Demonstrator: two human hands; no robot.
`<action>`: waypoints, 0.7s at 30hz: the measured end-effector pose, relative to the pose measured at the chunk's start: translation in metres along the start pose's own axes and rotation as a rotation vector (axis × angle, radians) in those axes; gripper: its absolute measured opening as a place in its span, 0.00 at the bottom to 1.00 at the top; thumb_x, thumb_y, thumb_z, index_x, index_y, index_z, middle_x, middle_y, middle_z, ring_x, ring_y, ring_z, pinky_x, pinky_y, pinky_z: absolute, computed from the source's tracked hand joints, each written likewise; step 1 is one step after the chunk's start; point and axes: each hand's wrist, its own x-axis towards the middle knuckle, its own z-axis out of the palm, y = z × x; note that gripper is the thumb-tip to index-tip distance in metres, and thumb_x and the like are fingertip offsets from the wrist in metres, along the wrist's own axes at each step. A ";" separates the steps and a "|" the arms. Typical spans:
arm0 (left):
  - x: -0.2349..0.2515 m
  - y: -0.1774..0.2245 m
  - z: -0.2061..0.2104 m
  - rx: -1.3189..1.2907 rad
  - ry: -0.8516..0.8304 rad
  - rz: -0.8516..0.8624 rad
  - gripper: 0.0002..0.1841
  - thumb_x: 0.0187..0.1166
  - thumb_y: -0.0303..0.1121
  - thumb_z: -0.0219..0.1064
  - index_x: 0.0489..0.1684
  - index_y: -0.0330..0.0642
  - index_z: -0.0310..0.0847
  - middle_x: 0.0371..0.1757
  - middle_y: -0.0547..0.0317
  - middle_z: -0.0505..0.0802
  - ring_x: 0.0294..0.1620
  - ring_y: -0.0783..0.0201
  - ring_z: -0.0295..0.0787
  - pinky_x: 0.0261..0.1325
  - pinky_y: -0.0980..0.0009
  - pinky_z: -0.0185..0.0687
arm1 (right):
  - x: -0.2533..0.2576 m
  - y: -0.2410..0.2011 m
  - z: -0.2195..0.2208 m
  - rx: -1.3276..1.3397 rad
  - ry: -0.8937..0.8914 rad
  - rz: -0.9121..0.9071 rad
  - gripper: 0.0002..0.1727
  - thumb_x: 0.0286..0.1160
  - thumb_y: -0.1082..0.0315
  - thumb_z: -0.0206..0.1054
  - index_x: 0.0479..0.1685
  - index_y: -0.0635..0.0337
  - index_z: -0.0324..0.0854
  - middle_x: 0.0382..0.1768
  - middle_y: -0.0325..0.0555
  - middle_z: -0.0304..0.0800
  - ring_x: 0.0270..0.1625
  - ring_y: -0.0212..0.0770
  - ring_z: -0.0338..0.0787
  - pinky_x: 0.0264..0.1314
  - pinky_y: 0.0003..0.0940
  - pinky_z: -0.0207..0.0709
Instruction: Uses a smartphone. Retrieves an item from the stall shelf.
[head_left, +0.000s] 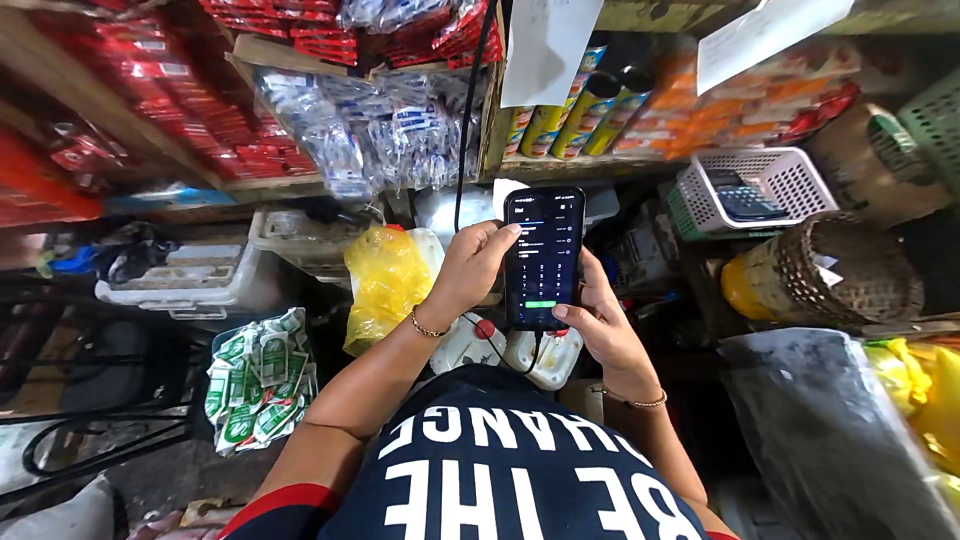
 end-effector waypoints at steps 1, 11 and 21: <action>-0.001 0.000 0.000 0.001 -0.001 0.000 0.24 0.93 0.46 0.49 0.25 0.43 0.75 0.21 0.56 0.82 0.18 0.65 0.78 0.22 0.71 0.74 | 0.000 0.000 0.000 -0.001 -0.002 -0.002 0.47 0.72 0.64 0.68 0.92 0.49 0.45 0.72 0.45 0.80 0.66 0.39 0.88 0.64 0.36 0.87; 0.011 -0.006 0.004 -0.003 0.023 0.033 0.22 0.93 0.42 0.50 0.23 0.43 0.76 0.22 0.60 0.82 0.23 0.69 0.79 0.30 0.72 0.77 | -0.002 0.000 0.001 0.006 0.014 -0.004 0.47 0.71 0.65 0.68 0.92 0.51 0.45 0.72 0.45 0.80 0.66 0.39 0.88 0.64 0.36 0.87; 0.000 -0.001 0.001 0.012 -0.015 0.003 0.25 0.93 0.47 0.48 0.25 0.42 0.75 0.21 0.56 0.82 0.18 0.66 0.77 0.20 0.72 0.72 | -0.003 0.000 0.002 0.016 0.006 -0.007 0.46 0.72 0.66 0.66 0.92 0.50 0.45 0.71 0.45 0.81 0.63 0.39 0.89 0.60 0.36 0.89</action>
